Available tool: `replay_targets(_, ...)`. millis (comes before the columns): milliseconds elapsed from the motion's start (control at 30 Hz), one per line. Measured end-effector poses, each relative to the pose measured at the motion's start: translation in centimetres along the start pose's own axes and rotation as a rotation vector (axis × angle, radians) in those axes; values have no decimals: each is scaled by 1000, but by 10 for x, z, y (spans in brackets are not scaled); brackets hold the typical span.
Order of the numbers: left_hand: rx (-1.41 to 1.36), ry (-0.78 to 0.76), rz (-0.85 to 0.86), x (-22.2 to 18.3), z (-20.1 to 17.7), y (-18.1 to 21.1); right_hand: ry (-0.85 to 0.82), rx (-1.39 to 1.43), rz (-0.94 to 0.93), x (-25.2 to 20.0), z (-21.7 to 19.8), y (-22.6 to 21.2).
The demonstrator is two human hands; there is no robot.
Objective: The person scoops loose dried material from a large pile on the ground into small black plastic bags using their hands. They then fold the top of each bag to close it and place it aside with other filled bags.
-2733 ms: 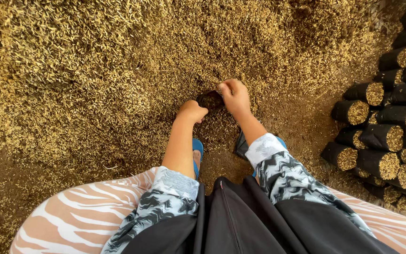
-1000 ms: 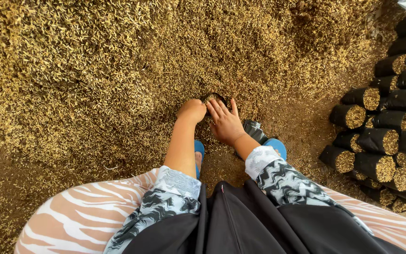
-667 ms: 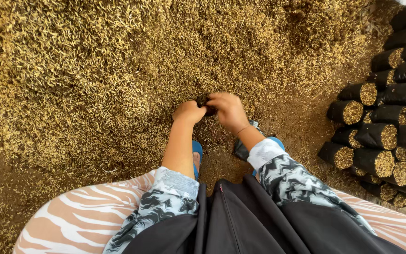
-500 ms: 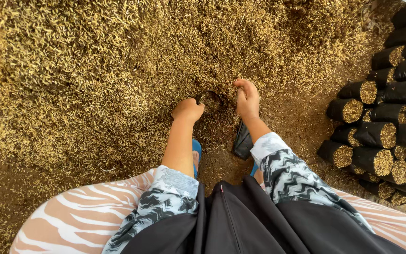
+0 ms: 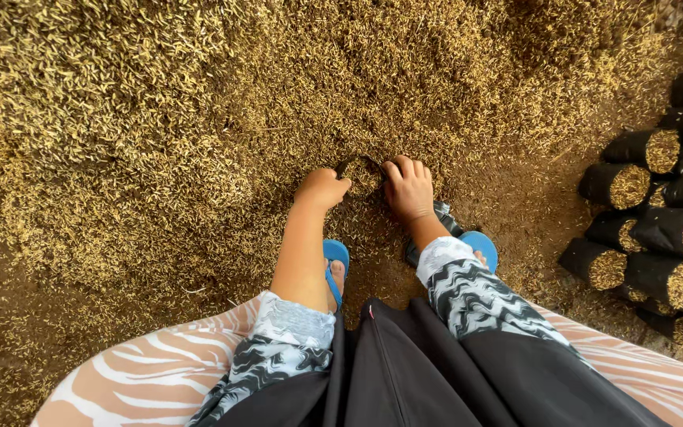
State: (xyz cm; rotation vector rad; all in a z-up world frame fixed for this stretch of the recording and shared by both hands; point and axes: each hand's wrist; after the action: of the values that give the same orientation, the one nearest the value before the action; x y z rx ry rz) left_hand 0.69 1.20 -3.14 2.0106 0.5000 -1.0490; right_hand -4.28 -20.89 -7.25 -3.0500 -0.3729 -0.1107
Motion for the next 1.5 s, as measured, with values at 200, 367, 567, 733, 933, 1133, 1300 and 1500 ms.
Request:
replay_targets(200,9,-33,-38,-7,-2,3,-29,142,55,24,6,13)
replay_targets(367,34,-29,-24,-13,-5,7,-83,1026,517,50,-5,10)
replay_targets(567,113,34,-22,-21,-4,17,-28,1629,537,60,-25,-27)
replay_targets(733,72,107,-22,-32,-5,22,-117,1549,415,53,-39,-42)
replay_targets(933,70,125,47,-33,-9,25,118,564,-13,18,-65,-33)
replay_targets(1133,42,156,63,-33,-8,24,-23,32,-321,-12,-72,-48)
replay_targets(1300,68,104,98,-34,-10,22,-177,-109,-330,-12,-66,-57)
replay_targets(1500,113,78,80,-39,-15,28,-114,-163,-409,-6,-71,-47)
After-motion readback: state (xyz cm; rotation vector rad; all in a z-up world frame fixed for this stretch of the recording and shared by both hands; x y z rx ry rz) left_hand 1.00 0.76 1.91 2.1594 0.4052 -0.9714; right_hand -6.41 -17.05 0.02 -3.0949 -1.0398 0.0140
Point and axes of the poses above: each hand's wrist, its own x-axis towards the middle knuckle, its own z-axis out of the palm, y = z × x, and after that the axes turned 15 degrees about -x, right-handed
